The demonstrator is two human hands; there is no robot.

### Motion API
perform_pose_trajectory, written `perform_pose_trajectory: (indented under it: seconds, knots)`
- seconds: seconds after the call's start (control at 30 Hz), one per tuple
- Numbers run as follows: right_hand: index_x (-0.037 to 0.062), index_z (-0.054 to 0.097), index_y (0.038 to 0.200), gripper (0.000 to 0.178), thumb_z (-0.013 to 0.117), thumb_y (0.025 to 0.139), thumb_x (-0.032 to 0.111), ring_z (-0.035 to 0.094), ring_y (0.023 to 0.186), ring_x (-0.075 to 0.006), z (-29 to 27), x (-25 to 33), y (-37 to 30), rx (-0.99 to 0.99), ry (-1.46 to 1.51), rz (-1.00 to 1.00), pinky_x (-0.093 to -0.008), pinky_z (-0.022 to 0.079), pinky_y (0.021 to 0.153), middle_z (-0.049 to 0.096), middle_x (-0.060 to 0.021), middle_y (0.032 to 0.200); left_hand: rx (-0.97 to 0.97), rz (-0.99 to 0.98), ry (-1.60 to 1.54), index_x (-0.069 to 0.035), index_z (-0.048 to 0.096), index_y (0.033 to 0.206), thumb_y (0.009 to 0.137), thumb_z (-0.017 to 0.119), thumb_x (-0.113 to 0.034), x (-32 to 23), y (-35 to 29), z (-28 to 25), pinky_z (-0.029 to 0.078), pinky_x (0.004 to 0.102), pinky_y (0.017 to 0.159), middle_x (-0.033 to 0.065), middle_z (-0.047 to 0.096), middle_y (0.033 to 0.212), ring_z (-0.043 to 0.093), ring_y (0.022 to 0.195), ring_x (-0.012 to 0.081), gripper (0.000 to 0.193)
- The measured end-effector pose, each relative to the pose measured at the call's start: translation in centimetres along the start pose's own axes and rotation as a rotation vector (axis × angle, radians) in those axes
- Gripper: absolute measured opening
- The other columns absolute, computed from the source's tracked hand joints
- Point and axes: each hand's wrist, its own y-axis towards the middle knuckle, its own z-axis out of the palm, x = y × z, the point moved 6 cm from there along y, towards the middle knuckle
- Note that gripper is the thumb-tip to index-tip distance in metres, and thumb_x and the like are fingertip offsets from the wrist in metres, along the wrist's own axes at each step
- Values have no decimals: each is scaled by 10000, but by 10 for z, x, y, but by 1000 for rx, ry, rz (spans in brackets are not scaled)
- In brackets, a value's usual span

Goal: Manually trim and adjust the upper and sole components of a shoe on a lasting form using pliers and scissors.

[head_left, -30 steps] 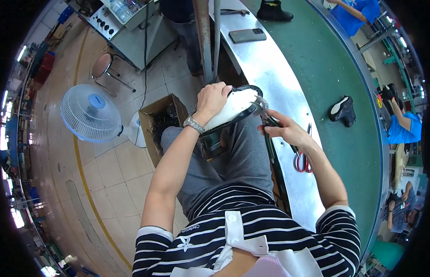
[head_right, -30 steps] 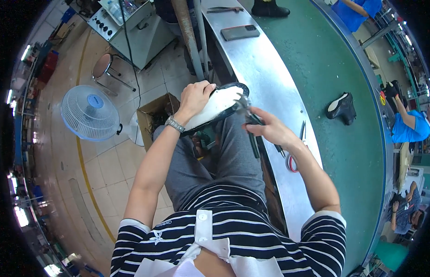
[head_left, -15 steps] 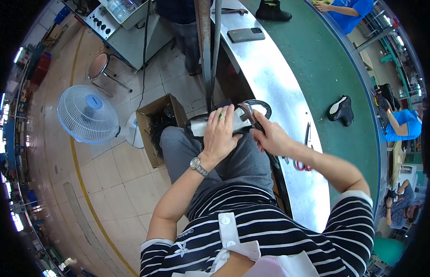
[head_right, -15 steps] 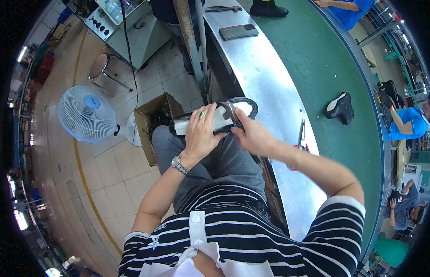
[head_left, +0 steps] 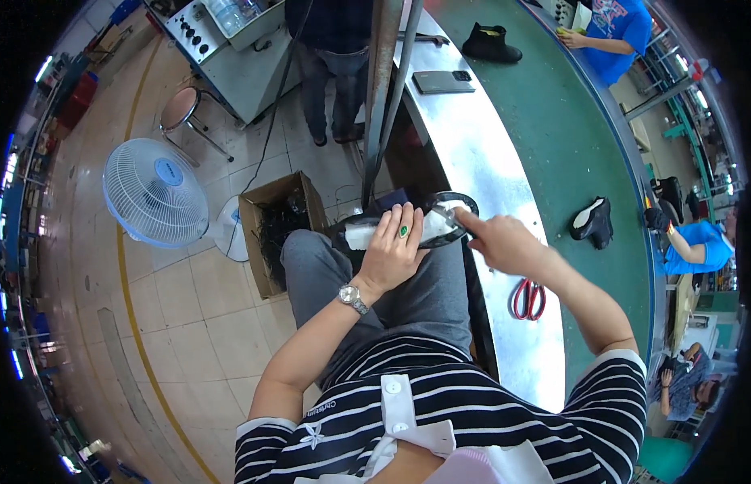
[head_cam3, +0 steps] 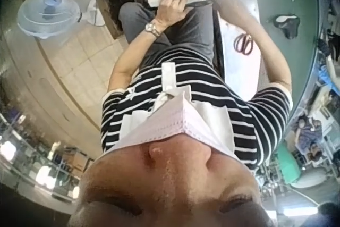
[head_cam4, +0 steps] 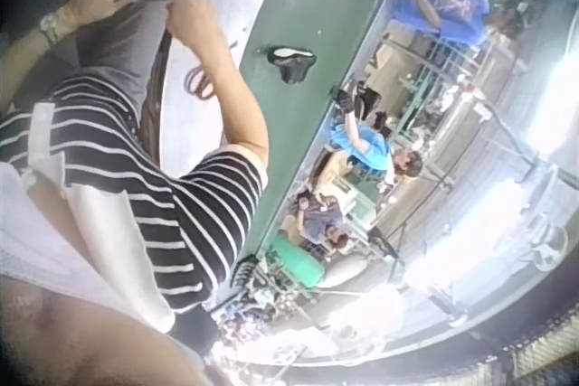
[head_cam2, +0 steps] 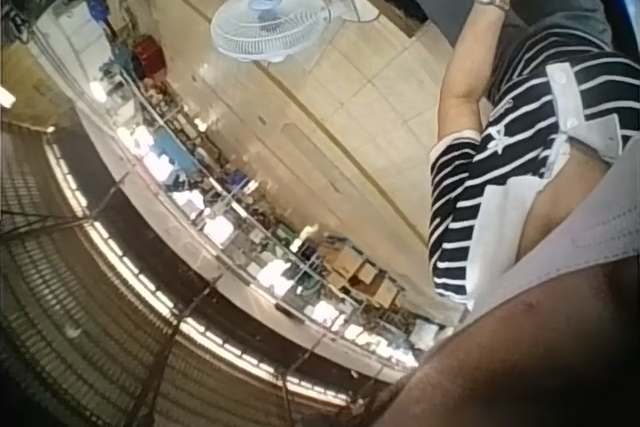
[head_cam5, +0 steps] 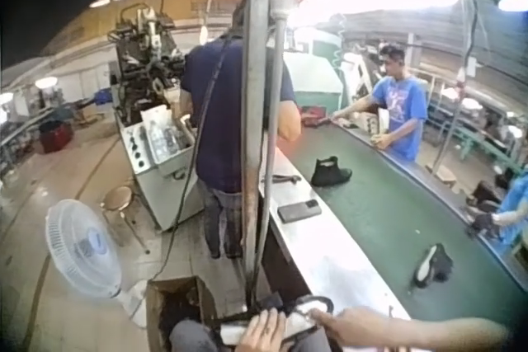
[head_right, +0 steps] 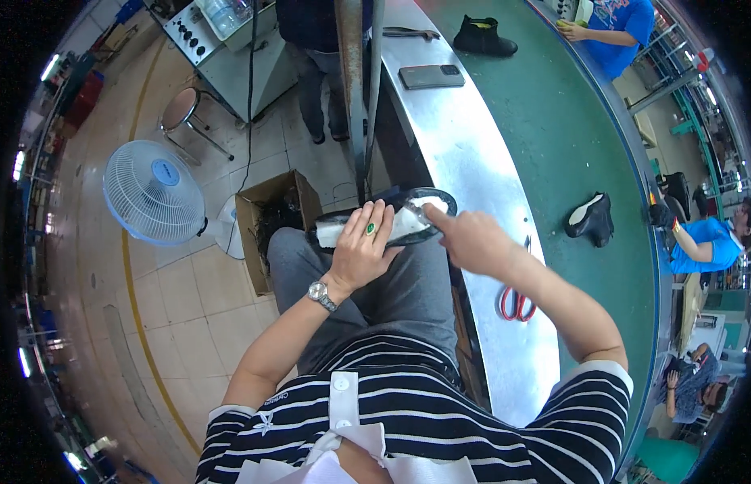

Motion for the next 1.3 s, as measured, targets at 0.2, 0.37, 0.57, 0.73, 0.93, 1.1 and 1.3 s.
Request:
perform_pose_trajectory:
  seconds: [0.2,0.37,0.57,0.73,0.93,1.1,1.3]
  knots:
    - [66,292,1447,610,566,913,170,637,667,-444,3,-10,21,-488,615,244,-508,500,644,639,-266,705,-6,53,108,76,497,1297,739,741,-303,-5,3,5,397,438,1046,267,528,1295,523,1197,391,718]
    - [85,423,1409,498,554,932,139,661,549,-238,-14,8,19,-196,414,89,-353,512,563,625,-114,607,15,4,130,76,505,1291,728,748,-299,1,-1,4,393,436,1052,259,525,1311,517,1209,388,719]
    - [82,282,1459,592,538,934,180,677,601,-322,26,-16,28,-193,382,221,-426,529,650,669,-170,667,37,-1,113,70,484,1326,722,753,-282,-7,3,12,387,441,1062,256,508,1346,498,1252,374,749]
    - [88,330,1443,571,552,926,184,675,601,-325,-2,-2,15,-558,660,224,-439,524,651,670,-180,685,6,-49,87,73,508,1301,725,751,-264,-3,1,6,388,444,1060,254,511,1344,498,1253,374,711]
    - [81,334,1437,560,553,933,191,665,549,-284,-1,-4,22,-163,507,248,-396,526,648,643,-138,626,-11,-47,98,80,497,1302,726,752,-257,-1,-2,8,383,446,1069,261,516,1331,500,1248,380,714]
    - [119,289,1475,633,573,913,184,626,636,-446,28,0,30,-353,76,119,-520,501,640,654,-237,716,-30,-69,58,82,514,1276,721,761,-203,-7,6,4,372,444,1080,275,511,1325,507,1240,384,672]
    - [117,236,1485,655,563,921,183,636,647,-440,0,13,23,-431,328,156,-528,490,644,653,-234,710,-56,-91,44,110,514,1251,738,746,-209,-3,1,6,365,445,1087,253,545,1236,497,1238,402,648]
